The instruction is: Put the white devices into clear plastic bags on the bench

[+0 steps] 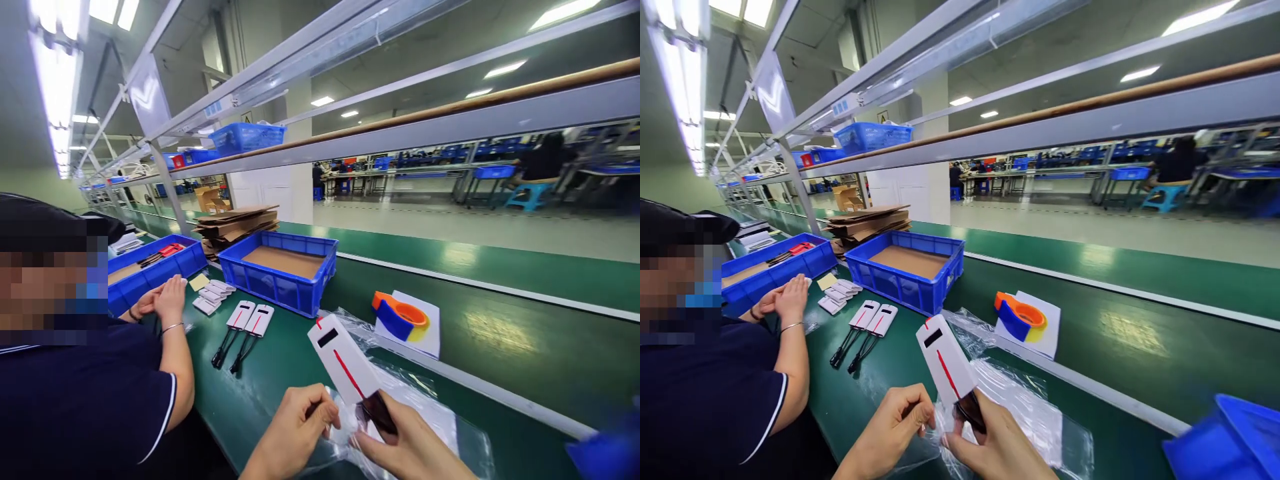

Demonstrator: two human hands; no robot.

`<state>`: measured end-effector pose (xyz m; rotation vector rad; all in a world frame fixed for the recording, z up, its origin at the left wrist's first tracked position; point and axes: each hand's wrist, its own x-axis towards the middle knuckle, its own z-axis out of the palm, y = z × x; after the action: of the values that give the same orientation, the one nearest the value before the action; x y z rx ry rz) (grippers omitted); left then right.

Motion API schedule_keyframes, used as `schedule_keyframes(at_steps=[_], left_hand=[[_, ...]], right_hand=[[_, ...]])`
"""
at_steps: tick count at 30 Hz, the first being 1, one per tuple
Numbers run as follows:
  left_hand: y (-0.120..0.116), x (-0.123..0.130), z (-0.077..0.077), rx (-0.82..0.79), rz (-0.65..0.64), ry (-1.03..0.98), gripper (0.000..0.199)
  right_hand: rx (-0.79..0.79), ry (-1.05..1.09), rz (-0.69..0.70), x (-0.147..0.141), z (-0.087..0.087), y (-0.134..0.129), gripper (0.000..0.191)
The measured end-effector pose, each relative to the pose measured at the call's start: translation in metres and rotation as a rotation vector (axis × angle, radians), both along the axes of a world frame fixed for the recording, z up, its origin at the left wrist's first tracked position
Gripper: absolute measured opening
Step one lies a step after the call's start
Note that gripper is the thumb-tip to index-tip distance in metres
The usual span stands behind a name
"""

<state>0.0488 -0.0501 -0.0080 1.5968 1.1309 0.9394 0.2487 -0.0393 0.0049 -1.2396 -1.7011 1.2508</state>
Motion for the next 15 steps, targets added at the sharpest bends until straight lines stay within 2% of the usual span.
schedule_keyframes(at_steps=[5,8,11,15], left_hand=[[0.0,0.007,-0.002,-0.018,-0.096,0.069,0.06],[0.002,0.003,-0.005,-0.001,-0.061,0.102,0.064],[0.006,-0.011,-0.008,0.033,0.013,0.08,0.062],[0.011,-0.039,-0.006,0.098,0.054,0.055,0.06]], right_hand=[[0.012,0.062,0.067,0.004,0.001,0.004,0.027],[0.063,-0.019,-0.007,0.009,0.001,0.007,0.033],[0.114,-0.116,-0.081,0.02,0.005,0.01,0.039],[0.131,-0.142,-0.006,0.045,0.012,0.014,0.054]])
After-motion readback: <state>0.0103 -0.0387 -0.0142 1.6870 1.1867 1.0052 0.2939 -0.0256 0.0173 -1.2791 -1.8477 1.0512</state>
